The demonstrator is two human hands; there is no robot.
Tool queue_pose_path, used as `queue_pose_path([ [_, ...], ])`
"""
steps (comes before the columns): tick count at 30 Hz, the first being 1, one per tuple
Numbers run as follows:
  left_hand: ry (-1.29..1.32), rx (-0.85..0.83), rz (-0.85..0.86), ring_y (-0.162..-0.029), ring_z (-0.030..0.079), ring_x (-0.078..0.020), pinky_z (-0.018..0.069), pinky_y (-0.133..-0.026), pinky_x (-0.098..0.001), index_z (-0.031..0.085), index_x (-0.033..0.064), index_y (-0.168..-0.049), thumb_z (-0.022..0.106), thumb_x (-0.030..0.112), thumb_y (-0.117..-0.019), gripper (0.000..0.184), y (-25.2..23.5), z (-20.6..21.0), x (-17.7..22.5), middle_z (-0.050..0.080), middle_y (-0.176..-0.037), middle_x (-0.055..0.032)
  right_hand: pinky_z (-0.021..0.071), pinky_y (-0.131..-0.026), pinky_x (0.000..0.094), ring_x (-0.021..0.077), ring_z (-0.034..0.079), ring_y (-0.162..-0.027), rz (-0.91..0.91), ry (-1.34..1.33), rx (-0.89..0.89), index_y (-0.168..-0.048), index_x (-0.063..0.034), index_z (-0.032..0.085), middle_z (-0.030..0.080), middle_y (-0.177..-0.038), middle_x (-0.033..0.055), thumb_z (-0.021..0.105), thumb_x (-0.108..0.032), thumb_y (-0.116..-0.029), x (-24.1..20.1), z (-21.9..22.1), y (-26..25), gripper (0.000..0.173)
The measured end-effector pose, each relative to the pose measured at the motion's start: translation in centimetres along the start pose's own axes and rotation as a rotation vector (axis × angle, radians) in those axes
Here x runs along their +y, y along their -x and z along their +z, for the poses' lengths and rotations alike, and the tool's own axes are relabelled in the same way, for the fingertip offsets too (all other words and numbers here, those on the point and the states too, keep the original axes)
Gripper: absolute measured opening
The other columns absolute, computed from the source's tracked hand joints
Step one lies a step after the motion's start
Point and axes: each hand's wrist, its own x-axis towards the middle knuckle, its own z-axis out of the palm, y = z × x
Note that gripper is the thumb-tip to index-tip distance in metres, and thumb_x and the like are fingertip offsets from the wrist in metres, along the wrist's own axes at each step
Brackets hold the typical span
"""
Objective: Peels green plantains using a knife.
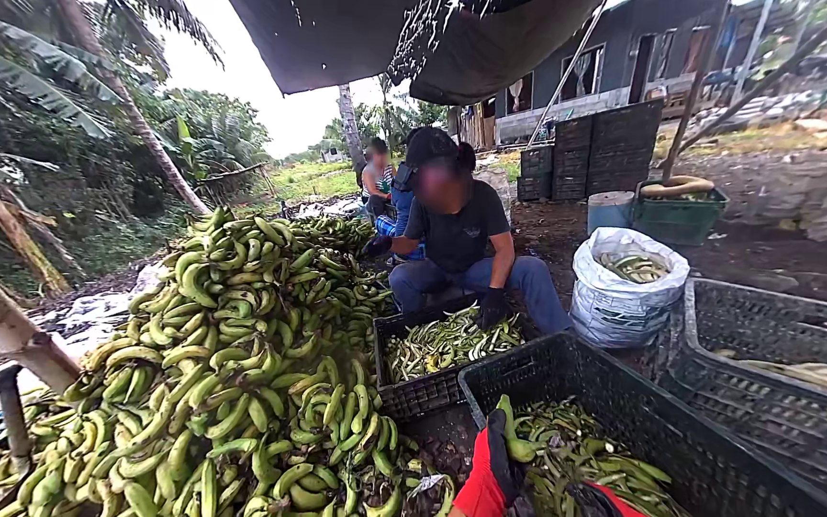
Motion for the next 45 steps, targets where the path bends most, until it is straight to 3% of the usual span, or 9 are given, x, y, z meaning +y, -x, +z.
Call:
queue_pose_path([
  [6,0.029,0.015,-0.036,-0.065,0.062,-0.018,0.054,-0.056,-0.0329,0.055,0.0058,-0.118,0.04,0.031,-0.1105,0.031,-0.4,0.5,-0.1,0.061,-0.085,-0.0106,0.0478,-0.108,0.0442,0.0318,0.067,-0.119,-0.002,0.007,0.026,-0.137,0.0094,0.058,0.068,-0.126,0.0252,0.048,-0.025,-0.1041,1.6,0.4,0.1,0.048],
  [8,-0.007,0.015,-0.037,-0.066,0.061,-0.0191,0.0536,-0.057,-0.0343,0.056,0.0039,-0.118,0.039,0.032,-0.111,0.033,-0.8,0.4,-0.7,0.061,-0.086,-0.0118,0.0491,-0.106,0.0485,0.034,0.067,-0.116,-0.032,0.027,0.036,-0.137,0.0088,0.058,0.069,-0.123,0.0259,0.049,-0.029,-0.1043,2.9,0.4,0.2,0.051],
  [16,-0.017,-0.088,-0.044,-0.052,0.06,-0.0127,0.0517,-0.045,-0.0272,0.057,0.0046,-0.107,0.035,0.03,-0.1116,0.034,0.1,3.8,-1.9,0.061,-0.07,-0.0065,0.0473,-0.107,0.0527,0.0328,0.066,-0.12,0.01,0.19,0.101,-0.142,0.0003,0.057,0.069,-0.127,0.0204,0.049,-0.041,-0.1017,3.0,-1.1,0.8,0.058],
  [19,-0.038,-0.152,-0.061,-0.059,0.062,-0.0133,0.0541,-0.052,-0.0291,0.055,0.0048,-0.115,0.035,0.027,-0.1114,0.031,0.3,4.7,-3.1,0.062,-0.076,-0.0071,0.0397,-0.113,0.0563,0.0373,0.06,-0.128,0.078,0.272,0.047,-0.143,-0.0007,0.057,0.065,-0.133,0.0224,0.053,-0.036,-0.1008,1.8,-1.9,1.2,0.055],
  [27,-0.015,-0.152,-0.09,-0.072,0.065,-0.016,0.0568,-0.063,-0.0316,0.057,0.0025,-0.116,0.035,0.026,-0.1113,0.032,0.5,5.7,-5.0,0.065,-0.087,-0.0104,0.0353,-0.117,0.0541,0.0378,0.058,-0.131,0.175,0.368,-0.036,-0.145,-0.0041,0.056,0.064,-0.135,0.0225,0.055,-0.036,-0.1009,1.4,-2.9,1.0,0.054],
  [34,0.062,-0.164,-0.157,-0.065,0.065,-0.0151,0.056,-0.057,-0.0303,0.055,0.0058,-0.112,0.033,0.028,-0.111,0.032,0.5,5.7,-5.1,0.064,-0.08,-0.0085,0.0358,-0.116,0.0545,0.0375,0.059,-0.129,0.143,0.368,-0.067,-0.143,-0.0041,0.057,0.065,-0.133,0.0222,0.054,-0.037,-0.1009,1.1,-3.3,0.6,0.053],
  [41,-0.229,-0.106,-0.063,-0.075,0.061,-0.0199,0.0538,-0.067,-0.0386,0.057,0.001,-0.121,0.03,0.03,-0.1129,0.04,-0.5,5.0,-6.0,0.061,-0.091,-0.0132,0.0357,-0.116,0.0559,0.0374,0.06,-0.128,0.135,0.439,-0.023,-0.14,-0.0069,0.061,0.067,-0.13,0.0206,0.059,-0.038,-0.0985,1.1,-3.1,-0.8,0.052],
  [43,-0.191,-0.117,-0.064,-0.067,0.059,-0.018,0.0525,-0.06,-0.0359,0.056,0.0021,-0.115,0.029,0.028,-0.1128,0.038,-0.7,4.8,-6.0,0.059,-0.082,-0.0104,0.0329,-0.118,0.0555,0.0362,0.058,-0.13,0.178,0.449,-0.056,-0.141,-0.0079,0.06,0.066,-0.132,0.0199,0.057,-0.038,-0.0998,1.1,-3.2,-1.5,0.051],
  [45,-0.072,-0.088,-0.132,-0.045,0.05,-0.0117,0.045,-0.041,-0.0265,0.053,0.0076,-0.095,0.028,0.029,-0.1119,0.037,-0.5,4.8,-5.5,0.052,-0.061,-0.0038,0.0319,-0.118,0.0564,0.0345,0.057,-0.131,0.309,0.448,-0.108,-0.144,-0.011,0.056,0.065,-0.134,0.0186,0.051,-0.041,-0.1036,2.4,-3.5,-2.1,0.051],
])
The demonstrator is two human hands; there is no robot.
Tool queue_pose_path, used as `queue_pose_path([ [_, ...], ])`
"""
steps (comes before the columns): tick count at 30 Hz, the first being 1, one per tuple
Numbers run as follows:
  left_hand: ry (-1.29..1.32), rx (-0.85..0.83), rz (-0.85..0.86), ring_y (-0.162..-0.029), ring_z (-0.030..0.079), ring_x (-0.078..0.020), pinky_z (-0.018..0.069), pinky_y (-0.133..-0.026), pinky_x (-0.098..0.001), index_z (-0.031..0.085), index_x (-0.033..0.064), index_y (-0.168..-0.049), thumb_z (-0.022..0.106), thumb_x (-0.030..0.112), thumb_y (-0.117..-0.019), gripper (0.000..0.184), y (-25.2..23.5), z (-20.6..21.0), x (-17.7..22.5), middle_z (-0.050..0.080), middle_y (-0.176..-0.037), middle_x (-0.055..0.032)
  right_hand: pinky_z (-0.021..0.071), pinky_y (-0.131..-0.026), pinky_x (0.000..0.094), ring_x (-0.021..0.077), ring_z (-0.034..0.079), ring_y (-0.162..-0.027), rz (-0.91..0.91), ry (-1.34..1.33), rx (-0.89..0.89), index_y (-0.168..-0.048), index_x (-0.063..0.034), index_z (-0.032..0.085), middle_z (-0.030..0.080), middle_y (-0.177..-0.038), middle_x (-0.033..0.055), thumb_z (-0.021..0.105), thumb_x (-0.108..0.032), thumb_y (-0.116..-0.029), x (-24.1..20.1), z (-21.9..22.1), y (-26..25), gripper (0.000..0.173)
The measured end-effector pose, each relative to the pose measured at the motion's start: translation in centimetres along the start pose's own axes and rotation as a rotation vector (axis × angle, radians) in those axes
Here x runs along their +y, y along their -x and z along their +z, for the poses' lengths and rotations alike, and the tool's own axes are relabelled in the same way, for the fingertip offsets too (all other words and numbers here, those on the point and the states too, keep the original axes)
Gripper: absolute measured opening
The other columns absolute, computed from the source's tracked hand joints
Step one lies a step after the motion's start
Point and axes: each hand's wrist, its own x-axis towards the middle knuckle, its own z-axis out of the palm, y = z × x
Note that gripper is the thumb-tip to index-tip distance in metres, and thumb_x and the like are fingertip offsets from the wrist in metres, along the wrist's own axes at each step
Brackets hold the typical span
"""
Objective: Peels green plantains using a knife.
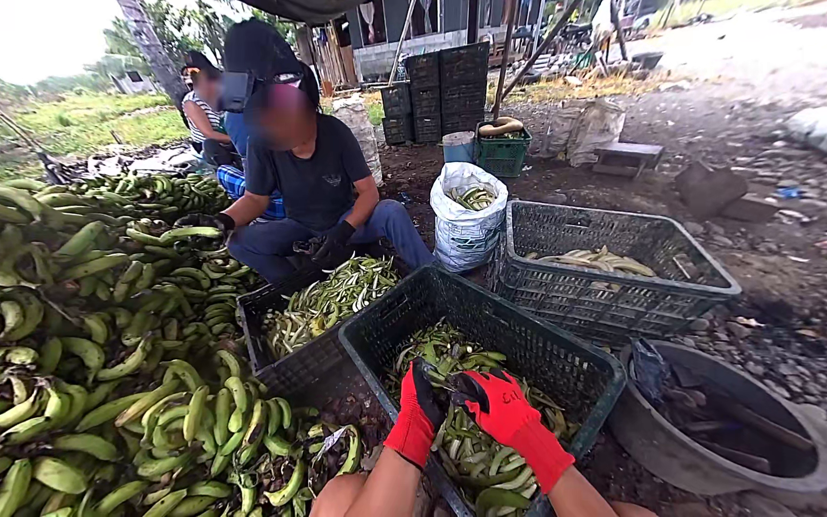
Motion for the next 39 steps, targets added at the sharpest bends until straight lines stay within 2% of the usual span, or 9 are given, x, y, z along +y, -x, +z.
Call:
queue_pose_path([
  [7,-0.145,0.017,0.079,-0.044,0.054,-0.0125,0.0453,-0.038,-0.0253,0.059,0.0022,-0.1,0.033,0.034,-0.1121,0.042,0.3,-1.2,3.9,0.06,-0.067,-0.0086,0.0486,-0.1,0.0564,0.0351,0.066,-0.113,-0.018,-0.249,0.027,-0.137,-0.0057,0.059,0.069,-0.118,0.021,0.044,-0.043,-0.1068,1.1,-1.4,1.3,0.051],
  [16,-0.213,-0.178,0.12,-0.065,0.065,-0.0138,0.0566,-0.059,-0.0283,0.06,0.0009,-0.114,0.036,0.025,-0.1114,0.035,1.1,-0.8,3.7,0.066,-0.08,-0.0086,0.0313,-0.118,0.0589,0.038,0.056,-0.132,-0.255,-0.071,-0.018,-0.148,-0.0096,0.053,0.064,-0.135,0.0208,0.042,-0.038,-0.1066,-0.4,-0.1,1.3,0.052],
  [20,-0.369,-0.188,0.313,-0.102,0.064,-0.0111,0.0525,-0.092,-0.028,0.056,-0.0042,-0.134,0.032,0.019,-0.1114,0.04,1.7,-0.8,2.4,0.065,-0.119,-0.014,0.027,-0.12,0.0605,0.0353,0.053,-0.136,-0.109,-0.038,-0.005,-0.151,-0.0192,0.051,0.061,-0.141,0.0171,0.048,-0.044,-0.1047,0.2,-0.3,0.2,0.053],
  [25,-0.474,-0.139,0.415,-0.115,0.06,-0.0152,0.0482,-0.102,-0.03,0.053,-0.0066,-0.138,0.032,0.018,-0.1111,0.042,2.6,0.3,0.3,0.06,-0.131,-0.0195,0.0181,-0.122,0.0635,0.0407,0.047,-0.141,0.223,-0.03,0.15,-0.158,-0.0253,0.043,0.053,-0.148,0.0223,0.055,-0.043,-0.101,-0.5,-0.6,-0.6,0.061],
  [29,-0.422,-0.053,0.308,-0.105,0.064,-0.0171,0.0529,-0.093,-0.0339,0.056,-0.0026,-0.136,0.031,0.023,-0.1122,0.043,3.9,1.1,0.0,0.064,-0.122,-0.0175,0.0323,-0.116,0.0621,0.0403,0.054,-0.135,0.449,-0.214,0.247,-0.157,-0.0196,0.042,0.059,-0.142,0.0227,0.046,-0.038,-0.1078,0.8,-1.6,-1.3,0.053],
  [32,-0.267,-0.016,0.254,-0.058,0.063,-0.0135,0.0537,-0.051,-0.0276,0.059,0.0001,-0.121,0.03,0.029,-0.1127,0.042,3.8,0.4,0.7,0.065,-0.077,-0.0091,0.0403,-0.109,0.063,0.0426,0.056,-0.133,0.528,-0.376,0.323,-0.157,-0.0126,0.042,0.06,-0.14,0.0253,0.037,-0.034,-0.1122,3.3,-2.8,-1.0,0.05],
  [34,-0.229,-0.089,0.323,-0.065,0.066,-0.0109,0.0562,-0.056,-0.0262,0.054,0.0,-0.13,0.03,0.031,-0.1118,0.043,3.3,-0.8,1.2,0.068,-0.087,-0.0083,0.0394,-0.112,0.0588,0.0392,0.055,-0.135,0.41,-0.482,0.309,-0.155,-0.0095,0.044,0.059,-0.142,0.0245,0.037,-0.033,-0.1126,3.2,-3.2,-0.2,0.049],
  [36,-0.287,-0.208,0.414,-0.094,0.065,-0.0088,0.0561,-0.083,-0.0277,0.047,-0.0013,-0.144,0.034,0.034,-0.108,0.052,2.4,-1.7,2.0,0.065,-0.117,-0.01,0.043,-0.11,0.0533,0.0339,0.06,-0.128,0.202,-0.556,0.271,-0.15,-0.006,0.05,0.063,-0.136,0.023,0.039,-0.033,-0.1114,1.7,-2.8,0.8,0.048],
  [39,-0.25,-0.175,0.379,-0.074,0.068,-0.013,0.0589,-0.063,-0.0287,0.056,-0.0005,-0.133,0.04,0.035,-0.108,0.046,1.0,-1.4,2.4,0.07,-0.097,-0.0104,0.0508,-0.1,0.0507,0.0296,0.068,-0.111,-0.08,-0.469,0.142,-0.14,-0.0058,0.059,0.07,-0.118,0.0187,0.043,-0.037,-0.107,-0.3,-0.5,1.8,0.048],
])
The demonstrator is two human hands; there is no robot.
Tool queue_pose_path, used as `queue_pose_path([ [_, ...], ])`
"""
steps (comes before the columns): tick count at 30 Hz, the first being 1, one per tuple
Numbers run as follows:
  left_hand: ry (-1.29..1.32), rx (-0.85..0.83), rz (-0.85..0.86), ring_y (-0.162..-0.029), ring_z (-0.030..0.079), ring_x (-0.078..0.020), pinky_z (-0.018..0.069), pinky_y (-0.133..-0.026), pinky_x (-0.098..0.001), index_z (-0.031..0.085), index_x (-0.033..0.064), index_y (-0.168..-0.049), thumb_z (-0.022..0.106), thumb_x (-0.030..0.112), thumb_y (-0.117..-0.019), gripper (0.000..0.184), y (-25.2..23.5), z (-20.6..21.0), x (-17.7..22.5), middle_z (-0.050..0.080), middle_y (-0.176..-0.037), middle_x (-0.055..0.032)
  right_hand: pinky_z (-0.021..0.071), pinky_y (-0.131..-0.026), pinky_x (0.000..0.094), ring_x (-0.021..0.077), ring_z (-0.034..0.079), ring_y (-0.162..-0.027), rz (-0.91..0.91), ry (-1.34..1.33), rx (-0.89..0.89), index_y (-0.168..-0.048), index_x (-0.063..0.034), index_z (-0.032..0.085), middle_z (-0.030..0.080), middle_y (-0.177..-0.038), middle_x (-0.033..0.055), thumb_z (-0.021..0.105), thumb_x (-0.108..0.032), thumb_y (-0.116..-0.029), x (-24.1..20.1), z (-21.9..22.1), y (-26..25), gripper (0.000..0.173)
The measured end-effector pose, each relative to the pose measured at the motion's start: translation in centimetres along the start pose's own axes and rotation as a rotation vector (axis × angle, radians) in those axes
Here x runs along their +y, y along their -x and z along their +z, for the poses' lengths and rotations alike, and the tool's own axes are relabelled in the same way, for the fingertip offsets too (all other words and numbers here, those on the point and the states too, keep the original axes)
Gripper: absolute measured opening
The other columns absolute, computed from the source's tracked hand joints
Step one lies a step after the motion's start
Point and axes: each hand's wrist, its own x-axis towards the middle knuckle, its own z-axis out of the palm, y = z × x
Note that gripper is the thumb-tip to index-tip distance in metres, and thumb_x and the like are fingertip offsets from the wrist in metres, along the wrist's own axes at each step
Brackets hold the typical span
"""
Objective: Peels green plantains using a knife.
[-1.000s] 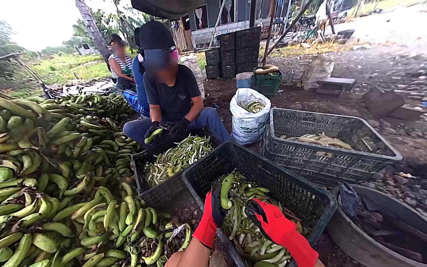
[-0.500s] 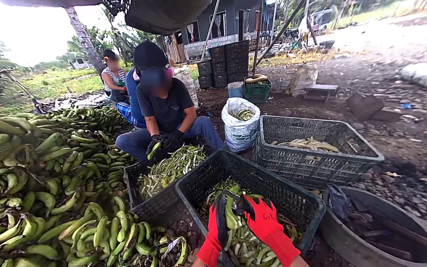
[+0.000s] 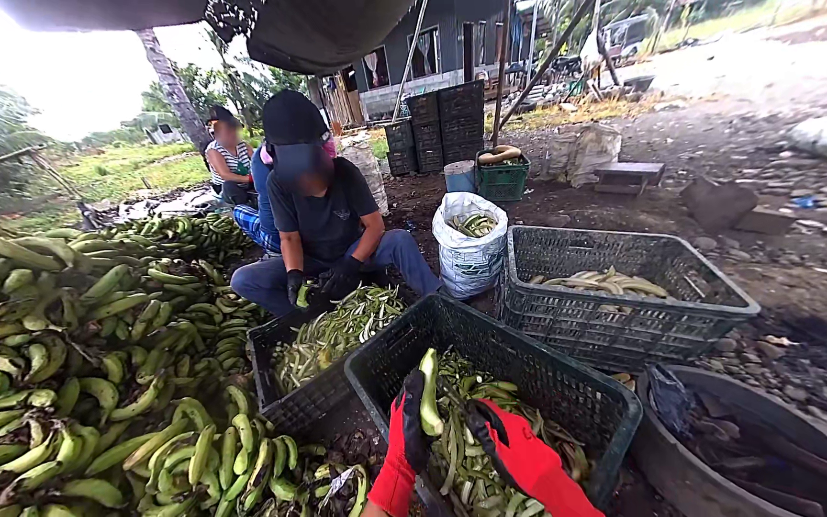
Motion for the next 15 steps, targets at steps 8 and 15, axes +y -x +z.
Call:
queue_pose_path([
  [8,-0.081,-0.112,0.168,-0.087,0.068,-0.0066,0.0586,-0.079,-0.0236,0.048,-0.0017,-0.144,0.041,0.037,-0.1061,0.055,-0.2,-0.1,1.3,0.07,-0.112,-0.0059,0.0332,-0.117,0.0595,0.038,0.057,-0.131,-0.083,0.372,-0.147,-0.15,-0.0167,0.054,0.064,-0.135,0.0199,0.052,-0.043,-0.1026,-1.1,0.7,1.3,0.054],
  [15,-0.061,-0.267,0.202,-0.102,0.063,-0.0028,0.052,-0.092,-0.0208,0.043,-0.0096,-0.143,0.033,0.023,-0.1041,0.052,0.5,-0.5,-0.5,0.064,-0.122,-0.0089,0.0138,-0.122,0.0658,0.0373,0.05,-0.139,0.114,0.485,-0.038,-0.156,-0.0316,0.045,0.058,-0.143,0.0184,0.055,-0.046,-0.1004,-1.4,-0.1,-0.5,0.058],
])
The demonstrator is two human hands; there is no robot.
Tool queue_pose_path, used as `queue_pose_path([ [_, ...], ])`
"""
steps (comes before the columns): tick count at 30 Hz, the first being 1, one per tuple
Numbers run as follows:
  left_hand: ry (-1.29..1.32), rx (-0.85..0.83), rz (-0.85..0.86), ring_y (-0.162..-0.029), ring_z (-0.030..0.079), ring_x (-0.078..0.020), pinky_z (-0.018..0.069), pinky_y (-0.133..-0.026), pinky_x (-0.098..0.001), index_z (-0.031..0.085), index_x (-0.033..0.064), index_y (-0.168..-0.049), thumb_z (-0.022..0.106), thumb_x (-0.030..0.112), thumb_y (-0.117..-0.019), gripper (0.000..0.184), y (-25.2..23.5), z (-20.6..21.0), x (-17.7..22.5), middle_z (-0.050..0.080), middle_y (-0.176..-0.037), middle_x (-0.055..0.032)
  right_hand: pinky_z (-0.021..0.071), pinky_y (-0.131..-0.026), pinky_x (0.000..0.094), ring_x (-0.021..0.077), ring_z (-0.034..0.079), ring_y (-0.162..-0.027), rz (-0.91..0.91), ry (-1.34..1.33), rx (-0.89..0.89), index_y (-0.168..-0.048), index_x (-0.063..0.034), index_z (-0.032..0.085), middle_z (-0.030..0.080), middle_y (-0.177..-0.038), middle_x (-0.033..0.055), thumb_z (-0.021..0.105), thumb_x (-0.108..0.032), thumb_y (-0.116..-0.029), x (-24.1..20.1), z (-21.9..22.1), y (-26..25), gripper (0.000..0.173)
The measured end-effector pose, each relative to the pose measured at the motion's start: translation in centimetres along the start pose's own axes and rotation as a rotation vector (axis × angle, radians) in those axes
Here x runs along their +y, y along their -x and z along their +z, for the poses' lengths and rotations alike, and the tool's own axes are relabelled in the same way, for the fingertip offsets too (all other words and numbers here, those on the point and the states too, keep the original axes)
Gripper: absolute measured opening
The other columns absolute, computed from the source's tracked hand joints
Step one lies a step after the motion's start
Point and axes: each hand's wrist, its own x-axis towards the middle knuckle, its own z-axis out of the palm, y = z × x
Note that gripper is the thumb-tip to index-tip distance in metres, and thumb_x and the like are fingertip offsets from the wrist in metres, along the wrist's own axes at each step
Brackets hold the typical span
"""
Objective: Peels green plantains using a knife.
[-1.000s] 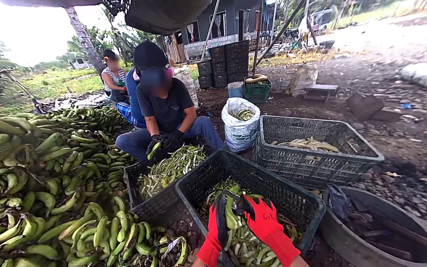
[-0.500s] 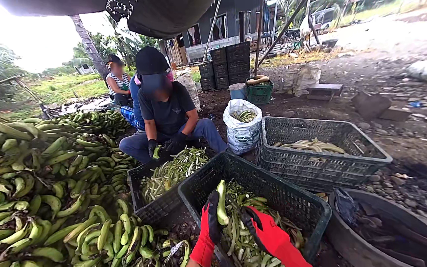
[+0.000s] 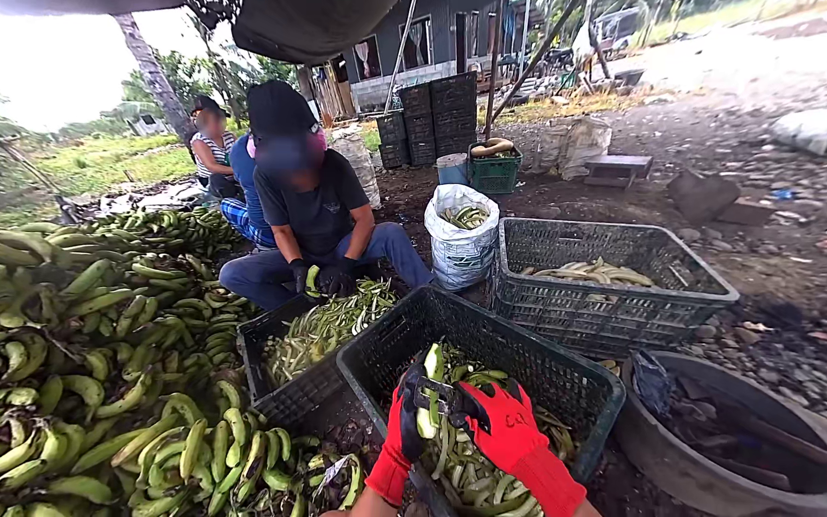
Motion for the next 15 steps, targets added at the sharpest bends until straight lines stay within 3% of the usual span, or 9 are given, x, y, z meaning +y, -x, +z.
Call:
queue_pose_path([
  [2,0.137,0.01,-0.188,-0.065,0.062,-0.0038,0.0536,-0.058,-0.0188,0.054,0.0009,-0.125,0.03,0.024,-0.106,0.038,0.5,0.7,-0.4,0.068,-0.086,-0.0025,0.0123,-0.121,0.0681,0.0413,0.048,-0.138,0.103,0.012,0.085,-0.157,-0.0339,0.043,0.055,-0.144,0.0225,0.059,-0.043,-0.098,0.3,-0.5,-0.9,0.062],
  [3,0.167,-0.025,-0.299,-0.054,0.058,-0.0065,0.0499,-0.047,-0.0202,0.055,0.0037,-0.119,0.028,0.028,-0.1086,0.038,0.8,0.9,-0.2,0.065,-0.076,-0.0035,0.0121,-0.121,0.0685,0.0424,0.048,-0.139,0.147,-0.002,0.108,-0.158,-0.0333,0.042,0.054,-0.145,0.0237,0.059,-0.041,-0.0985,0.6,-0.8,-1.2,0.062],
  [4,0.164,-0.076,-0.387,-0.051,0.057,-0.0089,0.0483,-0.044,-0.0217,0.055,0.0053,-0.125,0.029,0.031,-0.11,0.04,0.9,1.0,0.2,0.064,-0.074,-0.005,0.0135,-0.121,0.0679,0.042,0.049,-0.138,0.19,-0.035,0.125,-0.158,-0.0318,0.041,0.055,-0.145,0.0234,0.056,-0.04,-0.1004,1.2,-1.1,-1.6,0.061],
  [6,0.141,-0.112,-0.496,-0.052,0.057,-0.0103,0.048,-0.044,-0.0225,0.051,0.0085,-0.138,0.031,0.034,-0.1106,0.042,1.2,1.0,0.8,0.064,-0.077,-0.0068,0.0204,-0.121,0.0646,0.0376,0.053,-0.136,0.276,-0.127,0.131,-0.159,-0.0271,0.041,0.059,-0.142,0.0199,0.047,-0.038,-0.1062,2.9,-1.5,-2.2,0.054],
  [9,0.069,-0.051,-0.497,-0.058,0.063,-0.0122,0.0525,-0.048,-0.0244,0.049,0.0066,-0.141,0.034,0.034,-0.1099,0.044,0.8,0.3,1.5,0.067,-0.082,-0.0082,0.0345,-0.115,0.0614,0.0384,0.056,-0.134,0.362,-0.242,0.145,-0.157,-0.0191,0.043,0.062,-0.139,0.021,0.039,-0.037,-0.1106,4.6,-2.1,-2.3,0.05],
  [10,0.033,-0.029,-0.469,-0.062,0.065,-0.0136,0.0551,-0.053,-0.0261,0.049,0.005,-0.143,0.036,0.034,-0.1091,0.046,0.5,-0.1,1.5,0.068,-0.086,-0.0088,0.035,-0.115,0.0608,0.0387,0.056,-0.134,0.359,-0.258,0.139,-0.157,-0.0177,0.043,0.062,-0.139,0.0217,0.039,-0.037,-0.1107,4.4,-2.2,-2.1,0.05],
  [12,-0.019,0.035,-0.396,-0.07,0.067,-0.0143,0.0575,-0.06,-0.0284,0.049,0.003,-0.144,0.037,0.033,-0.1088,0.047,0.1,-0.6,1.2,0.069,-0.095,-0.0093,0.0341,-0.116,0.0597,0.0382,0.056,-0.133,0.272,-0.278,0.104,-0.156,-0.0156,0.044,0.063,-0.138,0.0215,0.04,-0.036,-0.1103,3.4,-1.8,-1.6,0.05],
  [15,-0.02,0.121,-0.277,-0.077,0.067,-0.011,0.0583,-0.067,-0.0267,0.052,0.0026,-0.142,0.034,0.03,-0.11,0.046,-0.6,-0.5,0.7,0.069,-0.101,-0.0079,0.0433,-0.11,0.0578,0.033,0.063,-0.125,-0.056,-0.307,0.007,-0.148,-0.0142,0.054,0.068,-0.13,0.017,0.043,-0.041,-0.108,2.5,0.5,-0.9,0.05],
])
